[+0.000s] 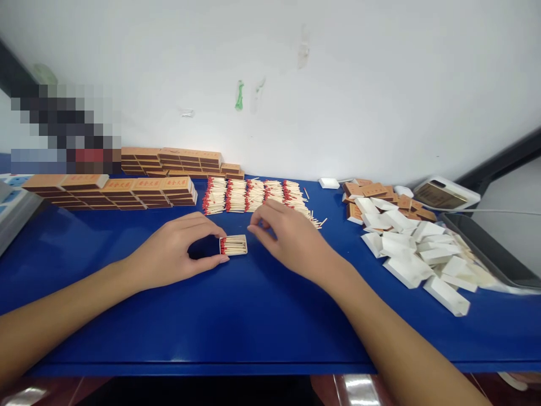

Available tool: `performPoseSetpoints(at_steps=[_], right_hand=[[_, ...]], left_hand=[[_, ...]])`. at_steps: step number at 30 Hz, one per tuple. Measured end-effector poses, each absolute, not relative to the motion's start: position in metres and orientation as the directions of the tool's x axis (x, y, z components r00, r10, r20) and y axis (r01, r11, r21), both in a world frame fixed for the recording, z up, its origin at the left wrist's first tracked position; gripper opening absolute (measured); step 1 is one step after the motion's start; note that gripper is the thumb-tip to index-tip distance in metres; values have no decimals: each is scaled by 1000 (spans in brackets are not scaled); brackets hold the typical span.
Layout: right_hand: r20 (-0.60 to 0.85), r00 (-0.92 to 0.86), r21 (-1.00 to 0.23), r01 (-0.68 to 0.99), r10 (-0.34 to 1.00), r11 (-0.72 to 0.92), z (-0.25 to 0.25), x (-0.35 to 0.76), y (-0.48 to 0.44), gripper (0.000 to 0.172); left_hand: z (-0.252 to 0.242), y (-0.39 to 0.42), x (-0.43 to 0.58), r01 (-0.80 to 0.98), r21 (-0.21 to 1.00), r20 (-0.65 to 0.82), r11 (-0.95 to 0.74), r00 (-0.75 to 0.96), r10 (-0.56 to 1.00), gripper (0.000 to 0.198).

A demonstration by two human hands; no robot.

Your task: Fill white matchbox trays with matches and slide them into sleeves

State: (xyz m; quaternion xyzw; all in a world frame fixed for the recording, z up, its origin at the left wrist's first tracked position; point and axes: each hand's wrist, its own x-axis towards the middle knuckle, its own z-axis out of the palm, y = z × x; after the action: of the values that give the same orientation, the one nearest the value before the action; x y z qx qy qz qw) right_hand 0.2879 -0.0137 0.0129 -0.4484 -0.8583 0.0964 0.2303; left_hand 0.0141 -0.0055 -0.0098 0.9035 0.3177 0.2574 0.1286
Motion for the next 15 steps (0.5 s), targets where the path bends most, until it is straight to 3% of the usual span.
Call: performPoseSetpoints(at_steps=[4, 7, 15], right_hand=[[158, -431, -272, 846, 888, 459, 13, 310, -2, 8], [70, -430, -266, 862, 900, 433, 9, 315, 2, 10], [162, -397, -267, 864, 903, 427, 5, 312, 6, 9]], left_hand=[[-9, -6, 14, 505, 397, 387, -767, 665, 638, 22], [-9, -6, 14, 506, 394, 386, -768, 667, 637, 21], [-8, -6, 14, 504, 404, 377, -764, 669, 641, 21]])
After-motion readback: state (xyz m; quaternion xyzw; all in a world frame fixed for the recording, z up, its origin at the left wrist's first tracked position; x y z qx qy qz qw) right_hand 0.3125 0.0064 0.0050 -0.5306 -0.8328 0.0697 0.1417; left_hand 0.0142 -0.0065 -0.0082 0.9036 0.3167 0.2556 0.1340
